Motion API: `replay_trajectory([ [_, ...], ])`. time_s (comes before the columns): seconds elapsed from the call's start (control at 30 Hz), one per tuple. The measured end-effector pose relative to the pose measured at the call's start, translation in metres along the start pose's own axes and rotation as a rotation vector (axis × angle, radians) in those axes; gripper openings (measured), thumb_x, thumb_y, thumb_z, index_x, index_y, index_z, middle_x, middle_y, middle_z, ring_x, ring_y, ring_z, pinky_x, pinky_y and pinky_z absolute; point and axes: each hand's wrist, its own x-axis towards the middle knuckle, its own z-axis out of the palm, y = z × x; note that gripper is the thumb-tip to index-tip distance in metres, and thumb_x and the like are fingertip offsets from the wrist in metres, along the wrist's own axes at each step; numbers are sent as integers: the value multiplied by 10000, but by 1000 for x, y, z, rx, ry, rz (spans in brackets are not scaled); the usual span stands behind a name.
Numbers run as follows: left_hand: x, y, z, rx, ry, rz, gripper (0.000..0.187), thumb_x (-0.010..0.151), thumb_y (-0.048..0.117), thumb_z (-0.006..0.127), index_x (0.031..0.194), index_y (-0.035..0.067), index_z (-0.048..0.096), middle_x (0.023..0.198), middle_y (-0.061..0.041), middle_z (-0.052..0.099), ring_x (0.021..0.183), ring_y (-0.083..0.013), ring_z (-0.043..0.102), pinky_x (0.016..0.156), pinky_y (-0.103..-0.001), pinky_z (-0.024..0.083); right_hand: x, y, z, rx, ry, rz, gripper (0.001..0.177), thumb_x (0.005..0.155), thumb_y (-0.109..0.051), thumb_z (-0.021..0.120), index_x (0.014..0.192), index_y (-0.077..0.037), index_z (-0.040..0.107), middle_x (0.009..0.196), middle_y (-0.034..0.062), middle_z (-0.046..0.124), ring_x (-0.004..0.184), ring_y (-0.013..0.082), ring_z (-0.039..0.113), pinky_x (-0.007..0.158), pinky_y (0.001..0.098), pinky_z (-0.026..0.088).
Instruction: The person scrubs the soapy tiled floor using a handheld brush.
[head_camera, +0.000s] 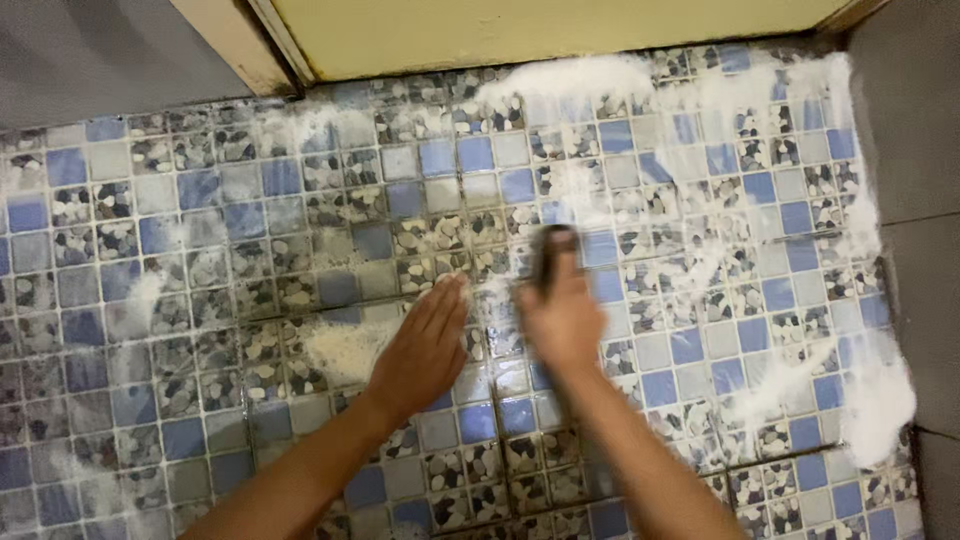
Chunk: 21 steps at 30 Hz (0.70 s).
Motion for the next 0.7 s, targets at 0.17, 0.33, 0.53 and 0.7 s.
replay_trajectory([
  [0.17, -2, 0, 1, -32, 24, -70, 521, 990, 167, 537, 1407, -134, 458, 1558, -260, 341, 1497, -370, 290, 1249, -461, 251, -17, -27, 14, -137, -170, -187, 849, 924, -519, 549, 1629, -209, 191, 1098, 237, 607, 747, 349, 724, 560, 436, 613],
  [0.33, -1, 1, -1, -49, -16, -67, 522, 924, 170, 555, 1354, -115, 478, 1560, -279, 323, 1480, -389, 271, 1209, -473, 248, 39, 73, -43, -19, 75, 19, 780, 879, -456, 571, 1531, -115, 315, 1137, 215, 652, 877, 367, 706, 749, 527, 601],
  [0.53, -4, -1, 2, -23, 25, -29, 526, 942, 171, 559, 1368, -123, 468, 1571, -282, 324, 1491, -386, 272, 1223, -471, 251, 44, 80, -50, 1, 131, 151, 889, 883, -411, 639, 1613, -148, 206, 1205, 246, 632, 956, 401, 682, 830, 535, 568],
  [0.7, -2, -1, 9, -117, 5, -98, 571, 954, 205, 580, 1398, -128, 447, 1554, -276, 329, 1491, -388, 267, 1238, -486, 243, -22, -33, 24, -85, -142, -89, 852, 883, -501, 653, 1551, -132, 277, 1094, 265, 602, 787, 378, 716, 657, 463, 611],
])
